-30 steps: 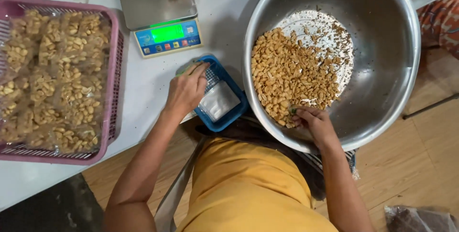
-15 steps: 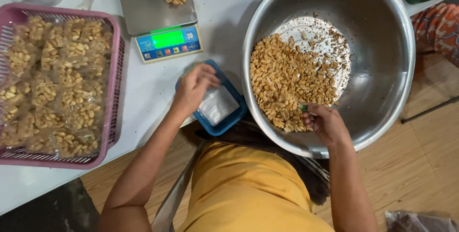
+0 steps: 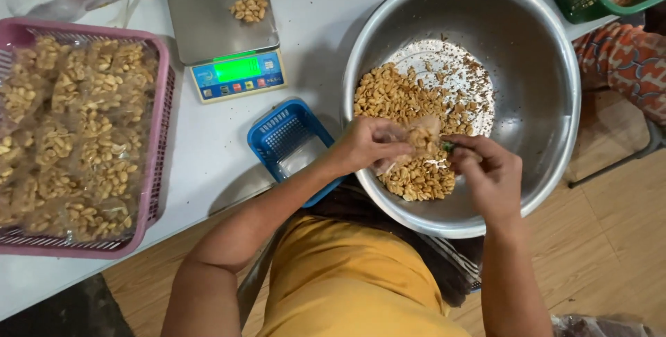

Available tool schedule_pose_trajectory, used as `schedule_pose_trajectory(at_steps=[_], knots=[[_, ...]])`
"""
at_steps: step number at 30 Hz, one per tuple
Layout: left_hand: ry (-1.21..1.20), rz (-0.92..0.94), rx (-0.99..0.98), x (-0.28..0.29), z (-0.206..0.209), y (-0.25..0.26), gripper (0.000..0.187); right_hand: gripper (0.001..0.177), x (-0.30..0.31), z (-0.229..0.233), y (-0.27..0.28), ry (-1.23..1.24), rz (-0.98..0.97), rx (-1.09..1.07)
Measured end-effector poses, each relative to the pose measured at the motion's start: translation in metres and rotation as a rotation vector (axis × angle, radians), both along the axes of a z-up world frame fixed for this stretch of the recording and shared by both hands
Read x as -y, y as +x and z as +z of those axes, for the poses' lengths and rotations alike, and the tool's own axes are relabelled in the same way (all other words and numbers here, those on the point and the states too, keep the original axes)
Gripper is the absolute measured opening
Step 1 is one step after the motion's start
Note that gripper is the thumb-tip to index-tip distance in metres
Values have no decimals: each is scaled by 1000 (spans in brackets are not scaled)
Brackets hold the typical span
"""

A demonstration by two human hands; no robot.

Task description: Manually portioning peanuts into small plastic bags using a scoop and a digital scale for weight verification.

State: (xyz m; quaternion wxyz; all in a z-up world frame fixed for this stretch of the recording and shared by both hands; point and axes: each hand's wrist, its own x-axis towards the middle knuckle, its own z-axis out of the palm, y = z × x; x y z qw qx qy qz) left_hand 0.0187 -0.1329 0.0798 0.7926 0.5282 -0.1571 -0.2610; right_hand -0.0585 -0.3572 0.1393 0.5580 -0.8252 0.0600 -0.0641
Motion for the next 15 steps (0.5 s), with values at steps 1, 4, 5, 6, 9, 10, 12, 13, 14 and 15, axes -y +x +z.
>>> schedule_pose_trajectory(at_steps=[1,4,5,6,9,10,12,13,14,15], knots=[[-2,-4,-1,4,-5,1,40,24,0,2,-2,-2,-4,-1],[191,-44,224,14,-18,2,47,19,2,6,-9,-445,77,209],[214,-92,240,17,-21,3,47,19,5,6,-10,-485,94,273],[239,-139,256,19,-24,4,49,18,8,5,-12,-522,112,338],[309,-164,339,24,-33,5,53,20,9,12,-10,-429,78,297],[311,-162,338,26,-30,6,53,20,12,9,-11,-426,80,297],[254,-217,350,28,-24,9,50,22,16,4,-12,-103,22,169],[257,-215,348,28,-21,7,50,22,18,3,-10,-100,25,167],[230,-200,294,28,-18,5,45,24,20,2,-7,120,-74,48],[203,-185,241,28,-15,3,41,26,21,1,-4,340,-176,-73]])
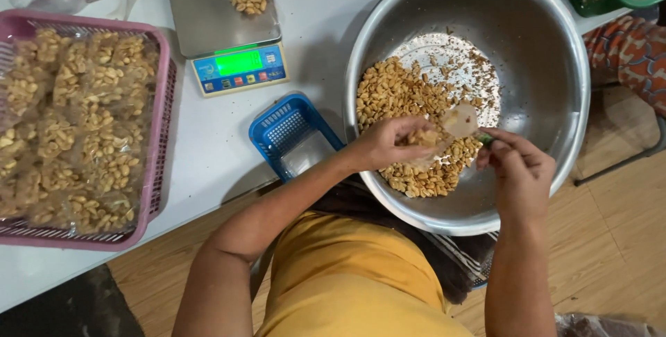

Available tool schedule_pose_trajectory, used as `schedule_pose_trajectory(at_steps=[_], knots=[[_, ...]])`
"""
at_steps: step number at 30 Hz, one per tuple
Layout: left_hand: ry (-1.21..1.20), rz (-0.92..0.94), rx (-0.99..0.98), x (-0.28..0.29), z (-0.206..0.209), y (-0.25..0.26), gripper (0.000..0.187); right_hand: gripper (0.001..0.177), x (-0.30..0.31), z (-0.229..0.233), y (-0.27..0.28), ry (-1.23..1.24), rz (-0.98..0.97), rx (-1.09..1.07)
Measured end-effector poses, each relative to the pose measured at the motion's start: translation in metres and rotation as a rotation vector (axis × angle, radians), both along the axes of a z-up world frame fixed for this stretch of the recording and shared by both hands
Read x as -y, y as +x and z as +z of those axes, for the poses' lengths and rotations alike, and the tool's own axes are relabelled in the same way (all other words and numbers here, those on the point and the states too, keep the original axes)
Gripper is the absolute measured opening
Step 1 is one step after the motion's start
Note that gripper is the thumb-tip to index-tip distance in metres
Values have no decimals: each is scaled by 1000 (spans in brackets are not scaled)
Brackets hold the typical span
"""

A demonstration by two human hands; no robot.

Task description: Manually portioning peanuts into small plastic bags using a scoop and a digital scale for weight verification.

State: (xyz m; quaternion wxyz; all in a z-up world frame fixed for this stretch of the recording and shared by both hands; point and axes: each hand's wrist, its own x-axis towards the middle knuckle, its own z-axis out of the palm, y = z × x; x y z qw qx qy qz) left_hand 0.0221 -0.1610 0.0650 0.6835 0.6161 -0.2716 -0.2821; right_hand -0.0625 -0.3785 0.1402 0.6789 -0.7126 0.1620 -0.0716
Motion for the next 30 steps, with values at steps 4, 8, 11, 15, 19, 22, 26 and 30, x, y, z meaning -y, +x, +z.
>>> schedule_pose_trajectory(at_steps=[4,8,11,15,19,22,26,30], knots=[[80,112,-69,-7,-2,-7,19,18,27,-38,7,438,-172,-72],[-53,325,1,-49,4,40,8,23,42,-69,3,437,-63,-140],[-154,612,197,-121,4,112,7,16,30,-74,-5,176,-23,-177],[348,1095,747,-232,-27,180,12,29,10,-78,-7,-644,132,-296],[689,1185,761,-252,-61,173,17,27,-25,-79,1,-788,191,-398],[822,1062,1196,-224,-53,153,43,32,-33,-82,2,-682,294,-502],[776,1123,1301,-214,-57,168,3,26,-28,-78,3,-416,218,-388],[160,1157,736,-198,-15,158,22,27,-28,-56,4,-280,175,-289]])
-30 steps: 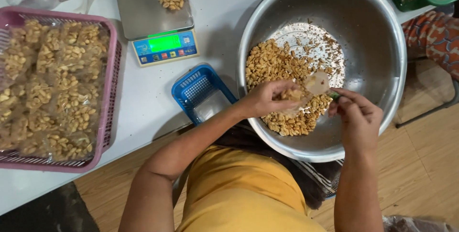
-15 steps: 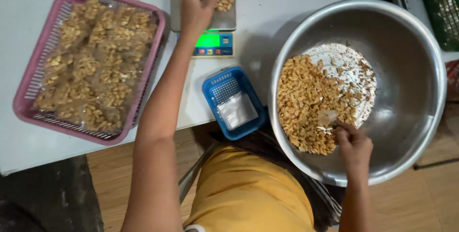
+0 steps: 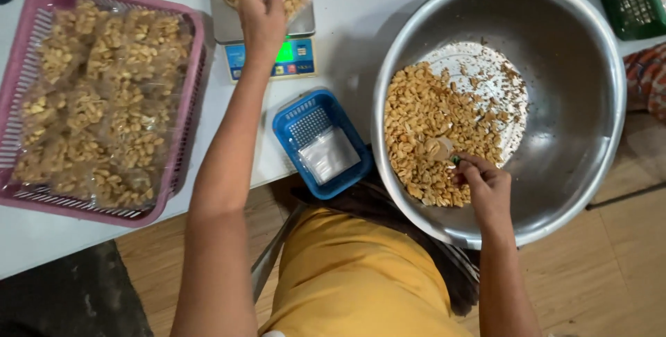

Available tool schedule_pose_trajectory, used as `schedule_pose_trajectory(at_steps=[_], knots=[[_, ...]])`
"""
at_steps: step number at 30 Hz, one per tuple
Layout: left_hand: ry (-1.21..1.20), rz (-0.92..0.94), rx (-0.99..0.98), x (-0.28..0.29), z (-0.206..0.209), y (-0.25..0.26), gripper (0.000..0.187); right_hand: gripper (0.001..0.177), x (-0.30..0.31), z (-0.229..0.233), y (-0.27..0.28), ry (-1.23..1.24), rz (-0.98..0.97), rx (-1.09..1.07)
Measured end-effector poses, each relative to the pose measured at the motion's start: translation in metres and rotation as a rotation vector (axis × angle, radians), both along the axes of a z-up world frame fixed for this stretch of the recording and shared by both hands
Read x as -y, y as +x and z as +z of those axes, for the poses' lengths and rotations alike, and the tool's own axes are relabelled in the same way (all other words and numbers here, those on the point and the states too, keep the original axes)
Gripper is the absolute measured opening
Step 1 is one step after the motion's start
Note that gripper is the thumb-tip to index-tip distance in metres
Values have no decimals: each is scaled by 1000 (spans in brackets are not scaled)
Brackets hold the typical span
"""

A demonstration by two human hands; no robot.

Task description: Manually portioning peanuts into small plastic bags using a scoop and a digital scale for weight verification.

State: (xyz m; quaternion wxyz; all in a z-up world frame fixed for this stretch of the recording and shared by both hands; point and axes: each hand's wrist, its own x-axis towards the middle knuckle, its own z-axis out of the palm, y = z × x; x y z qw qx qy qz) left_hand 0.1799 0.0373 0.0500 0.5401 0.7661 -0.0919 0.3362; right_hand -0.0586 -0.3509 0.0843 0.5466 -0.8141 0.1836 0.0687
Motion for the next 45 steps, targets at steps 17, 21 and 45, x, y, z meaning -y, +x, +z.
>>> schedule_pose_trajectory(at_steps=[17,21,45], knots=[[313,-989,-661,172,27,-164,64,25,25,50,-13,215,-94,248],[245,-1057,-697,173,23,-165,70,20,45,28,-12,506,-151,221],[795,501,-237,-101,4,-98,38,26,43,-22,-1,-304,81,20]])
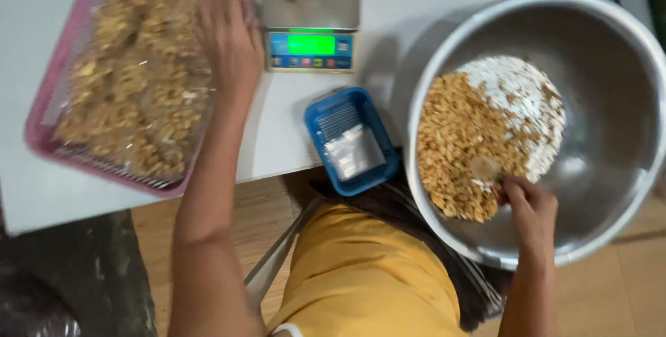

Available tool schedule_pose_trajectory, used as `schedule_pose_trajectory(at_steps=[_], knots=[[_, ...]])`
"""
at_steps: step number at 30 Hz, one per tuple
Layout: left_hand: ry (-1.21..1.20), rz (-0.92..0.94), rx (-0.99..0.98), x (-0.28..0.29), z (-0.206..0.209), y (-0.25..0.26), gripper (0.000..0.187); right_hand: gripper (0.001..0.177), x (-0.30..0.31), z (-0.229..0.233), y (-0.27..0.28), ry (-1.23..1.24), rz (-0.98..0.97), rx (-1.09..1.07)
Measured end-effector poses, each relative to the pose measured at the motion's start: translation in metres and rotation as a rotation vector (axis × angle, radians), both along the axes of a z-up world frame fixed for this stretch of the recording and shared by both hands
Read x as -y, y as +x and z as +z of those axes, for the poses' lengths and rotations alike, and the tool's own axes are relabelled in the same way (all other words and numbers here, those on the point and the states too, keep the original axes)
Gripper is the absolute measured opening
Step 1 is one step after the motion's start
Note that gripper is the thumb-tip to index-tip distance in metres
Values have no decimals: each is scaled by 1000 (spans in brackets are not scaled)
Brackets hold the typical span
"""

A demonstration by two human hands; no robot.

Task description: Manually portioning peanuts into small plastic bags using a scoop and a digital scale for weight verification.

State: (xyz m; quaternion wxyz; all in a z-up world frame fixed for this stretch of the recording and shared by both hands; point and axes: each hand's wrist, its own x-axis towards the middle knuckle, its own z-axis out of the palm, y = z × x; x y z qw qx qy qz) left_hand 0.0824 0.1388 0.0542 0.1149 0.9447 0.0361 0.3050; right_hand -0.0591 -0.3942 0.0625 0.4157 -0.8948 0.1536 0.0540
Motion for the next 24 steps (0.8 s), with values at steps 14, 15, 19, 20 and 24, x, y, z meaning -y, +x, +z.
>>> schedule_pose_trajectory(at_steps=[14,15,19,20,24], knots=[[-160,-397,-903,142,-116,-73,29,27,-38,-31,23,126,182,-75],[-180,-404,-904,138,-119,-73,29,30,-28,-53,20,364,171,-110],[-152,-456,-944,134,-50,-72,33,36,-26,-56,15,611,1,-203],[-395,-440,-894,133,-31,-73,26,40,-22,-60,16,728,-42,-256],[-1402,-515,-904,153,4,-76,17,32,-18,-50,18,934,-202,-286]])
